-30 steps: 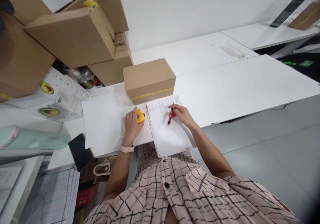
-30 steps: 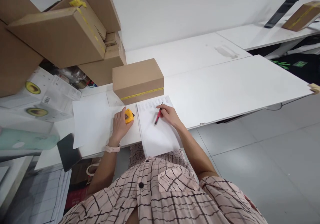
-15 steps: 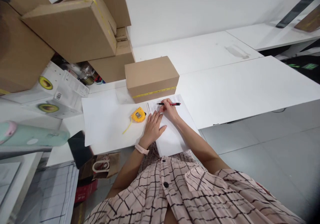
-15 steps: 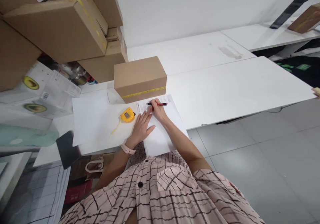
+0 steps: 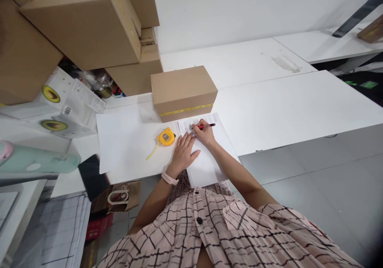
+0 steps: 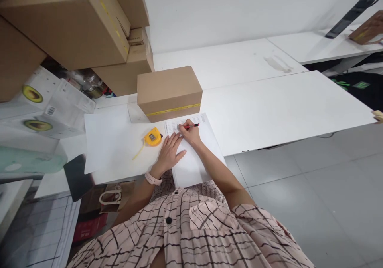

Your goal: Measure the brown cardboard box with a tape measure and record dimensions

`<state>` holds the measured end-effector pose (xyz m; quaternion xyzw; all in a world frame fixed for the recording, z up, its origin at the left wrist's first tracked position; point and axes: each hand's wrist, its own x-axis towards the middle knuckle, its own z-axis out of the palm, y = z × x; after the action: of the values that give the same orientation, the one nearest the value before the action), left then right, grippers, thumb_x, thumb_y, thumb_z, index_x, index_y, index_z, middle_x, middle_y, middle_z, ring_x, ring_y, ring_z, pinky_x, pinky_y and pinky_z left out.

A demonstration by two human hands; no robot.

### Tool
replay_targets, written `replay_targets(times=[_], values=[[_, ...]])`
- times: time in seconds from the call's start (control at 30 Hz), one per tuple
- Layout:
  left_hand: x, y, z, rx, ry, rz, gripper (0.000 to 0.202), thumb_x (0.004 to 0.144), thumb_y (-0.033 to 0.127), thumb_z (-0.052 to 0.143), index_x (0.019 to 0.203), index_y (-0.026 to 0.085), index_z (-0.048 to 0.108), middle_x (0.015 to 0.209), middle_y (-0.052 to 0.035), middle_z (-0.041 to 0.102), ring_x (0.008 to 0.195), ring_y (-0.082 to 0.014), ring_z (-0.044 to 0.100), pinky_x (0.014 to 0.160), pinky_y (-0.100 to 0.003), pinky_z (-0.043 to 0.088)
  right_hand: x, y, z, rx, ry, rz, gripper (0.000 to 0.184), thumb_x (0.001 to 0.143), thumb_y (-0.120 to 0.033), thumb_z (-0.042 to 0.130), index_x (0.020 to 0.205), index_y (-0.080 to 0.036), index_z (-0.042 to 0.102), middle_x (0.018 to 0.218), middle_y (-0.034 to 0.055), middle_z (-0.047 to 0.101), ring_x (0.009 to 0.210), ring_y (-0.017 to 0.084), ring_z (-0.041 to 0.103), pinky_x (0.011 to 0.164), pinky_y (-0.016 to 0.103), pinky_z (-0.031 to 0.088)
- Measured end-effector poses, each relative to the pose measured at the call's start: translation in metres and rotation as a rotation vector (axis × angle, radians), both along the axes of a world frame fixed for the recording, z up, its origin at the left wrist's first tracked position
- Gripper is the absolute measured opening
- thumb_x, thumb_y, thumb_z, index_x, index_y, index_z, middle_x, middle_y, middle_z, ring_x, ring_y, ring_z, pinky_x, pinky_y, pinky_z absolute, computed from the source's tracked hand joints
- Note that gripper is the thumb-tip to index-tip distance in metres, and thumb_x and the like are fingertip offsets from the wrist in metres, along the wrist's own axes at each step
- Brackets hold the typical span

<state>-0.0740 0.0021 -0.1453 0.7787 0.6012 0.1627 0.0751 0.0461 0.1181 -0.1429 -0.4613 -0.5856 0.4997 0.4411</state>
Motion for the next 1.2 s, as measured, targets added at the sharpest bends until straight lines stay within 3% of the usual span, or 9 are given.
replay_targets(times=[0.17, 1.2], values=[[-0.0003, 0.0005, -0.0008, -0.005, -0.013, 0.001, 0.059, 0.099, 0.044, 0.051, 0.15, 0.013, 0.044, 0.16, -0.0177, 0.043, 0.155, -0.0326, 0.028, 0.126, -0.055, 0.021, -0.0008, 0.0001, -0.0041, 0.08, -0.095, -0.022, 0.03, 0.08, -0.042, 0.059, 0.066, -0.024, 0.039, 0.061, -0.0063, 0.042, 0.06, 0.012, 0.039, 0.061, 0.027, 0.035], [0.0004, 0.0006, -0.0001, -0.004, -0.016, 0.005, 0.058, 0.1, 0.044, 0.05, 0.149, 0.013, 0.045, 0.159, -0.0169, 0.044, 0.155, -0.0324, 0.028, 0.126, -0.055, 0.022, 0.0003, 0.0017, -0.0049, 0.069, -0.056, -0.036, 0.027, 0.077, -0.036, 0.059, 0.065, -0.024, 0.038, 0.06, -0.0072, 0.038, 0.059, 0.011, 0.036, 0.059, 0.027, 0.031]])
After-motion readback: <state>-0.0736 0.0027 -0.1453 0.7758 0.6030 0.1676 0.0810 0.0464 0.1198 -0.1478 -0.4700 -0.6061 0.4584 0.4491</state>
